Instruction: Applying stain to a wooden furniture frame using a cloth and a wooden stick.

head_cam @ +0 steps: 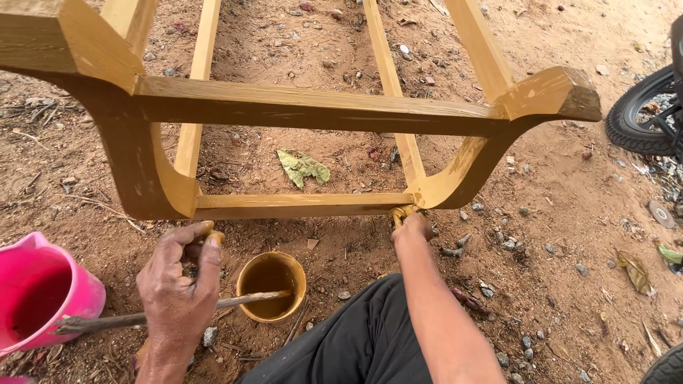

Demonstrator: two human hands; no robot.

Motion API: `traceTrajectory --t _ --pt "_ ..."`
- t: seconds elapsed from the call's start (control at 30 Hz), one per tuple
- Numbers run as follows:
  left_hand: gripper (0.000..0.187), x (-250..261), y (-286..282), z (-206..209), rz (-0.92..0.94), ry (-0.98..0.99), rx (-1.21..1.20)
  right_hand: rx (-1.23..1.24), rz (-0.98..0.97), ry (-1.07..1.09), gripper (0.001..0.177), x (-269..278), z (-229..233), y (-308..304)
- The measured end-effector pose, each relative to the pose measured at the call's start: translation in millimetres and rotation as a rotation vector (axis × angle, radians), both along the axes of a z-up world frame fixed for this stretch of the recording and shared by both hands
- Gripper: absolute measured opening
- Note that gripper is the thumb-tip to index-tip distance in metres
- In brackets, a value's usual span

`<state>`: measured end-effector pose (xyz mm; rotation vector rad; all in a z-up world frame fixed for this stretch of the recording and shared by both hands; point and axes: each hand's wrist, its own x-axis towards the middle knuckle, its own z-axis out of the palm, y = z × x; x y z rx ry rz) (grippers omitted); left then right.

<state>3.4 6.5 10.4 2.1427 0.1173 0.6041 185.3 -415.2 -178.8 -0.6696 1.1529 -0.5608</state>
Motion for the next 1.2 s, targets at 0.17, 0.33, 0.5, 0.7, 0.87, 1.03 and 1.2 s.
traceTrajectory --t 0.17,0.33,0.5,0.7,0.87,1.03,1.2 --pt "0.02 -3 1 9 -0.003 -0.025 -0.039 0.013 0.009 -0.035 0.005 -12 6 4" --pt "0.019 -3 0 12 0.003 -0.026 -0.016 0.048 0.055 -0.091 0.008 -19 0 -2" --pt "0.02 -3 0 8 0.0 -0.014 0.002 0.006 0.51 -1.297 0.017 -11 -164 -93" --pt "0.019 -3 0 1 0.006 0.02 0.054 0.169 0.027 -0.008 0.019 -43 3 1" --pt "0.019 -4 -2 7 0.02 0.002 0.055 0.131 0.21 0.098 0.025 -25 -1 3" --pt "0.02 -1 -1 0 0.01 0.013 0.049 0.033 0.184 0.105 0.026 -14 -9 3" --pt "0.02 0 -2 2 0.011 -0.003 0.071 -0.067 0.113 0.175 0.023 -18 11 20"
